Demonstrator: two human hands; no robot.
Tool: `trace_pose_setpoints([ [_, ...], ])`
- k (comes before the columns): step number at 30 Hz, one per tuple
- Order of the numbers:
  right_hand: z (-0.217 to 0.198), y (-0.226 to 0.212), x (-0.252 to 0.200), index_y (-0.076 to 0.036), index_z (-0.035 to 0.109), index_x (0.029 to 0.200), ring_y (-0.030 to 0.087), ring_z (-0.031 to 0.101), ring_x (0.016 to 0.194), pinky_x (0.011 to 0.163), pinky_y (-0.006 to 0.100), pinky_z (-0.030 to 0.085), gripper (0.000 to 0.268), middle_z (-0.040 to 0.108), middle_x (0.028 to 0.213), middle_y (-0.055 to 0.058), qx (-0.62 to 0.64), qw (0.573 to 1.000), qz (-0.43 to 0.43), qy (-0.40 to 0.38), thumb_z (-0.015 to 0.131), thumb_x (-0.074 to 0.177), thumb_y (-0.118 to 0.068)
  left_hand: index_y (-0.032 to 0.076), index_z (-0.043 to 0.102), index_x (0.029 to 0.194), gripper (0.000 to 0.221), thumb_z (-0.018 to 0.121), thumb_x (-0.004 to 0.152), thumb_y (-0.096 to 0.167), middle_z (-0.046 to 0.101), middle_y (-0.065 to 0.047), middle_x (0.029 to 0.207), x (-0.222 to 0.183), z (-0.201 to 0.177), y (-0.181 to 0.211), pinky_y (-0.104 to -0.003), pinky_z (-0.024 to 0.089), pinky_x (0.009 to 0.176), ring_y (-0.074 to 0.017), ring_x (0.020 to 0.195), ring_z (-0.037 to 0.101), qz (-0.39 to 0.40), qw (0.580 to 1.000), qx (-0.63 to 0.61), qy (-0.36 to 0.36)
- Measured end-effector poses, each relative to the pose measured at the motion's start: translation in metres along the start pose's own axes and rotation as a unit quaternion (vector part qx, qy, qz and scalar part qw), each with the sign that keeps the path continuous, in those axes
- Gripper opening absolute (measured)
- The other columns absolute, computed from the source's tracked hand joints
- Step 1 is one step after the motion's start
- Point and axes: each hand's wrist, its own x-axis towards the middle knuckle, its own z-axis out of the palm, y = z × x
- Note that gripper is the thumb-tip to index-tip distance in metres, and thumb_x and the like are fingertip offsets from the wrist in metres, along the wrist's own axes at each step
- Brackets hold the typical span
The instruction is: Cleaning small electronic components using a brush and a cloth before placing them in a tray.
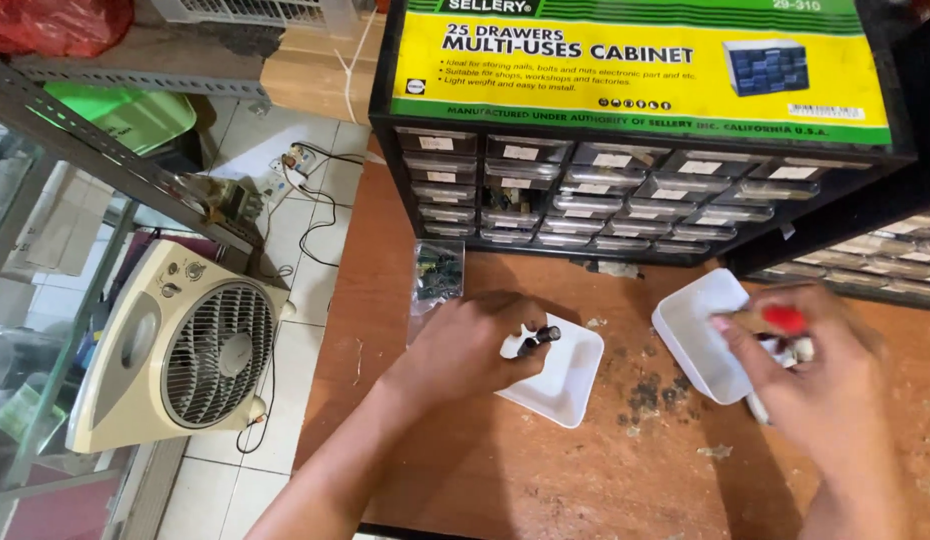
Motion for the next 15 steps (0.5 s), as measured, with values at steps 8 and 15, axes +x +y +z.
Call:
trace_pose_setpoints([
  [8, 0.078, -0.028, 0.026, -0.003, 0.050, 0.099, 0.025, 0.069, 0.095, 0.084, 0.036, 0.055, 0.024, 0.066, 0.101, 0.016, 0.294, 0.951, -0.089, 0.029, 0.073, 0.092, -0.001, 0.021, 0.063, 0.103, 0.026, 0.075, 0.081, 0.029, 0.073, 0.002, 0.076, 0.002, -0.004, 0.001, -0.039, 0.055, 0.057, -0.0190, 0.070, 0.073, -0.082, 0.993, -0.066, -0.048],
  [15, 0.105, -0.027, 0.012, 0.004, 0.061, 0.108, 0.031, 0.067, 0.087, 0.077, 0.040, 0.053, 0.015, 0.064, 0.099, 0.019, 0.280, 0.948, -0.107, 0.107, 0.069, 0.096, 0.002, 0.020, 0.062, 0.095, 0.022, 0.076, 0.081, 0.028, 0.071, 0.002, 0.072, 0.001, -0.006, 0.005, -0.035, 0.058, 0.058, -0.0227, 0.066, 0.074, -0.011, 0.999, -0.007, 0.040],
])
